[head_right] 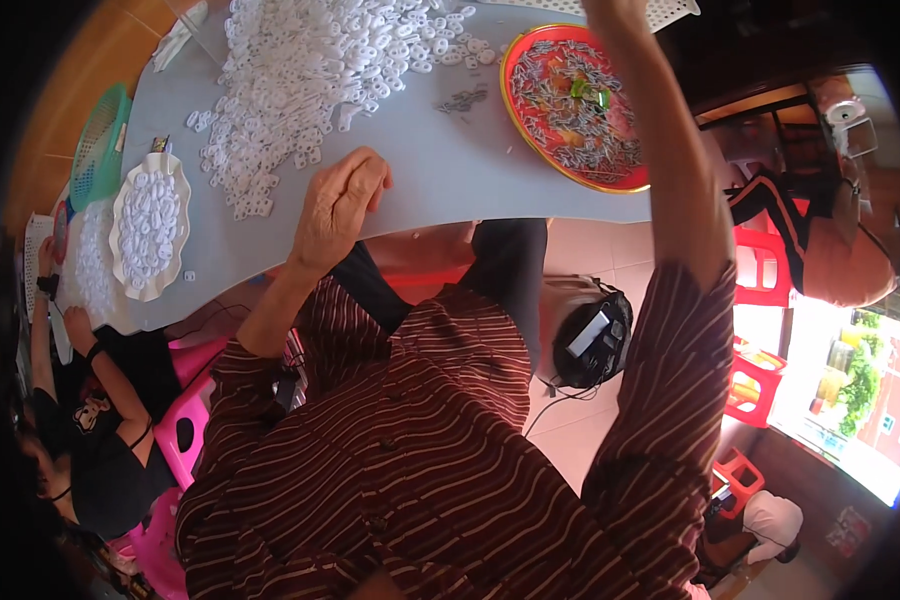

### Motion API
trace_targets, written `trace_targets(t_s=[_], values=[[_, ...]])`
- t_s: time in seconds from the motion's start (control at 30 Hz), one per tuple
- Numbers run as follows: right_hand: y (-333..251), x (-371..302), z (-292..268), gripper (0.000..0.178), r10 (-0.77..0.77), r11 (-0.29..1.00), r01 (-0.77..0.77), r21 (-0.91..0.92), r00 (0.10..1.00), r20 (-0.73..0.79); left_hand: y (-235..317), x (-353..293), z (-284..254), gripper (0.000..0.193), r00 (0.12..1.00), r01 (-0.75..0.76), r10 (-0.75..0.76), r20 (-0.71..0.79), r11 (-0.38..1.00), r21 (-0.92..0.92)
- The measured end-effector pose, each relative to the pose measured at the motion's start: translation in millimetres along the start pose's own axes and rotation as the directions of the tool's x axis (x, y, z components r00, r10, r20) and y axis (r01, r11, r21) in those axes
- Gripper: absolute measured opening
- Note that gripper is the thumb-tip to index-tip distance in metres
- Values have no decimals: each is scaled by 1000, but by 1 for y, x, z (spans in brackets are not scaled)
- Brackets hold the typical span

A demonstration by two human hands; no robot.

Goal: Assembling small white plastic components at a table.

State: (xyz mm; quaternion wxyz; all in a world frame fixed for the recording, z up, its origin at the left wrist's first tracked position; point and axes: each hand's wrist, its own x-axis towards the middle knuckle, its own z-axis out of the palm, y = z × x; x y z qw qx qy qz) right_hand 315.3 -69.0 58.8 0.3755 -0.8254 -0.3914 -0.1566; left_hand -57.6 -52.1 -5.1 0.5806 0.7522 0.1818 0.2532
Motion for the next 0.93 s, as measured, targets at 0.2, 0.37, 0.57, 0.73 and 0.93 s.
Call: trace_targets(t_s=[0.2, 0.37, 0.57, 0.73, 0.93], values=[[-76, -27, -17, 17, 122, 918, -201, 342, 963, 240, 5, 4, 4, 31, 996, -80, 80, 29, 997, 7], [-108, -120, 34, 17, -731, 537, 426, 728, 666, 149, 0, -2, 3, 30, 989, -135, 141, -52, 986, 100], [-121, -151, 45, 15, -662, 743, 500, 446, 647, 378, 2, -1, 8, 31, 996, -70, 73, -42, 995, 74], [-118, -155, 29, 13, -556, 821, 357, 446, 681, 477, 7, -2, 7, 32, 993, -98, 103, -51, 991, 93], [-115, -155, 18, 20, -263, 873, -105, 476, 721, 641, -2, 2, -3, 28, 991, -32, 20, -130, 996, -85]])
